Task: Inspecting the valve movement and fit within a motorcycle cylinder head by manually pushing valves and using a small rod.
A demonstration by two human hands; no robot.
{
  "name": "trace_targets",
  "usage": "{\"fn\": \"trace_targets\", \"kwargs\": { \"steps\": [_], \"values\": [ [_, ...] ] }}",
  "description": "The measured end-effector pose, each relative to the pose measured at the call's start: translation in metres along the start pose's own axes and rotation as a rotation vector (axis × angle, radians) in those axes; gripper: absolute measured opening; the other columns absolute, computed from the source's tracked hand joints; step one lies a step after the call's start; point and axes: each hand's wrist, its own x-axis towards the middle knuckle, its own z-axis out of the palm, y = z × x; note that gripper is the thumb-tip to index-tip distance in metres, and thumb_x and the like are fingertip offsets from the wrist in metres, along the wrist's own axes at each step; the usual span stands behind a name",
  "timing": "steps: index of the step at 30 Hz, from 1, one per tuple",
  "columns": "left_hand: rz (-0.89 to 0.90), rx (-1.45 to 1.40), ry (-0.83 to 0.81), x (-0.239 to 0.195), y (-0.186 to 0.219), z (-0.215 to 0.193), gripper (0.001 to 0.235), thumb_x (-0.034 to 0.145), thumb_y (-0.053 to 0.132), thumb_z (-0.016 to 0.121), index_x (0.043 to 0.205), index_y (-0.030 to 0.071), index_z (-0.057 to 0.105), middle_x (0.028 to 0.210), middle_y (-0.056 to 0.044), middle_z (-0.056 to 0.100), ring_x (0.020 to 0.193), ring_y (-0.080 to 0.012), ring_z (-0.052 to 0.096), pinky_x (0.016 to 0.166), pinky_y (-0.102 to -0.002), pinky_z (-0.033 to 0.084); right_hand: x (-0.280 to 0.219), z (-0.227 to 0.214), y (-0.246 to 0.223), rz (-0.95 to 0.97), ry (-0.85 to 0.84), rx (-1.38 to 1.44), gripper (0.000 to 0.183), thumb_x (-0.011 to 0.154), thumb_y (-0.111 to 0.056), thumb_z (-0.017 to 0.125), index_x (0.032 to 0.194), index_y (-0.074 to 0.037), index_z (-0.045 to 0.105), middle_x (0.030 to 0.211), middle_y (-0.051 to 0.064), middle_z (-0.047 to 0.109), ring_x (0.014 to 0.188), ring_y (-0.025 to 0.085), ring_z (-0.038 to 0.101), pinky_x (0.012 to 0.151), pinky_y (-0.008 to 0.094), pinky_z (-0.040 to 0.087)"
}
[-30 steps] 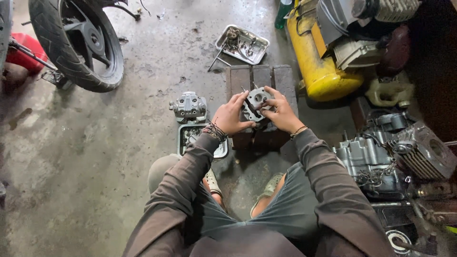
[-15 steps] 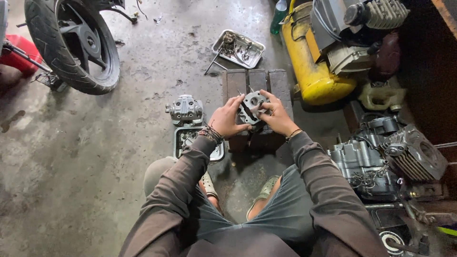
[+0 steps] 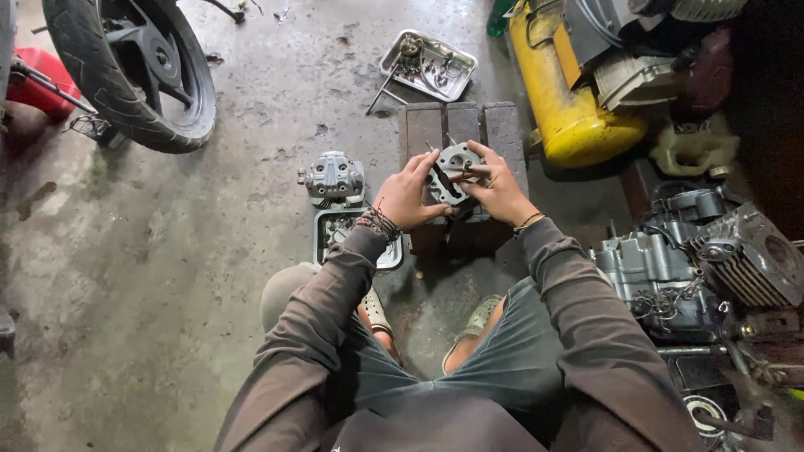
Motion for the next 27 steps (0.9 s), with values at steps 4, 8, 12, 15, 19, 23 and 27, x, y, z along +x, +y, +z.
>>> {"fn": "trace_targets", "kwargs": {
  "steps": [4,8,12,15,19,23,27],
  "values": [
    [0.007,-0.023,0.006,0.000,0.003,-0.002,0.111,0.067,0.054,0.086,0.158,0.018,0.034,0.146,-0.009,0.051,0.102,-0.0496,0.069,0.092,-0.060,0.059,0.001,0.003,0.005,0.009,0.005,-0.025,0.017,0.084,-0.017,0.080,0.100,-0.024,0.078,0.156,0.008,0.047,0.132,0.045,0.048,0.112,0.052,0.037],
    [-0.003,-0.019,-0.009,-0.001,0.005,-0.005,0.109,0.069,0.054,0.086,0.159,0.020,0.033,0.147,-0.009,0.050,0.099,-0.0513,0.069,0.093,-0.060,0.059,0.004,0.007,0.008,0.030,0.071,0.035,0.024,0.078,-0.028,0.088,0.088,-0.016,0.070,0.150,0.010,0.051,0.132,0.044,0.051,0.116,0.057,0.030],
    [-0.005,-0.014,-0.006,0.000,0.000,-0.001,0.112,0.068,0.057,0.086,0.159,0.022,0.032,0.148,-0.007,0.049,0.099,-0.0506,0.069,0.093,-0.060,0.059,0.000,0.003,-0.002,0.026,0.066,0.011,0.030,0.077,-0.031,0.090,0.096,-0.020,0.071,0.151,0.009,0.050,0.131,0.044,0.051,0.113,0.058,0.035],
    [-0.011,-0.014,-0.003,0.000,-0.004,0.003,0.113,0.067,0.060,0.086,0.160,0.022,0.032,0.148,-0.007,0.050,0.100,-0.0505,0.069,0.093,-0.060,0.059,-0.002,0.007,0.000,-0.004,0.066,-0.022,0.028,0.079,-0.034,0.089,0.103,-0.028,0.075,0.150,0.007,0.050,0.129,0.042,0.052,0.112,0.054,0.038],
    [-0.009,-0.022,-0.010,-0.001,-0.002,0.002,0.112,0.069,0.058,0.086,0.160,0.021,0.032,0.148,-0.008,0.049,0.098,-0.0513,0.069,0.093,-0.060,0.059,-0.003,0.002,-0.010,-0.003,0.035,0.045,0.020,0.083,-0.019,0.084,0.102,-0.025,0.078,0.151,0.013,0.048,0.133,0.045,0.049,0.107,0.044,0.049],
    [-0.009,-0.020,-0.006,0.000,0.000,0.000,0.113,0.069,0.058,0.086,0.160,0.021,0.032,0.148,-0.008,0.050,0.100,-0.0509,0.069,0.093,-0.060,0.059,-0.002,0.001,-0.005,0.005,0.026,0.036,0.022,0.084,-0.019,0.082,0.104,-0.029,0.079,0.151,0.011,0.047,0.133,0.041,0.049,0.106,0.042,0.050],
    [-0.016,-0.018,-0.012,0.000,-0.002,0.001,0.114,0.068,0.057,0.087,0.160,0.021,0.031,0.148,-0.008,0.050,0.100,-0.0503,0.069,0.094,-0.060,0.059,-0.001,0.003,-0.003,0.008,0.032,0.044,0.022,0.084,-0.018,0.083,0.102,-0.030,0.080,0.152,0.010,0.047,0.132,0.040,0.049,0.107,0.041,0.050]
  ]
}}
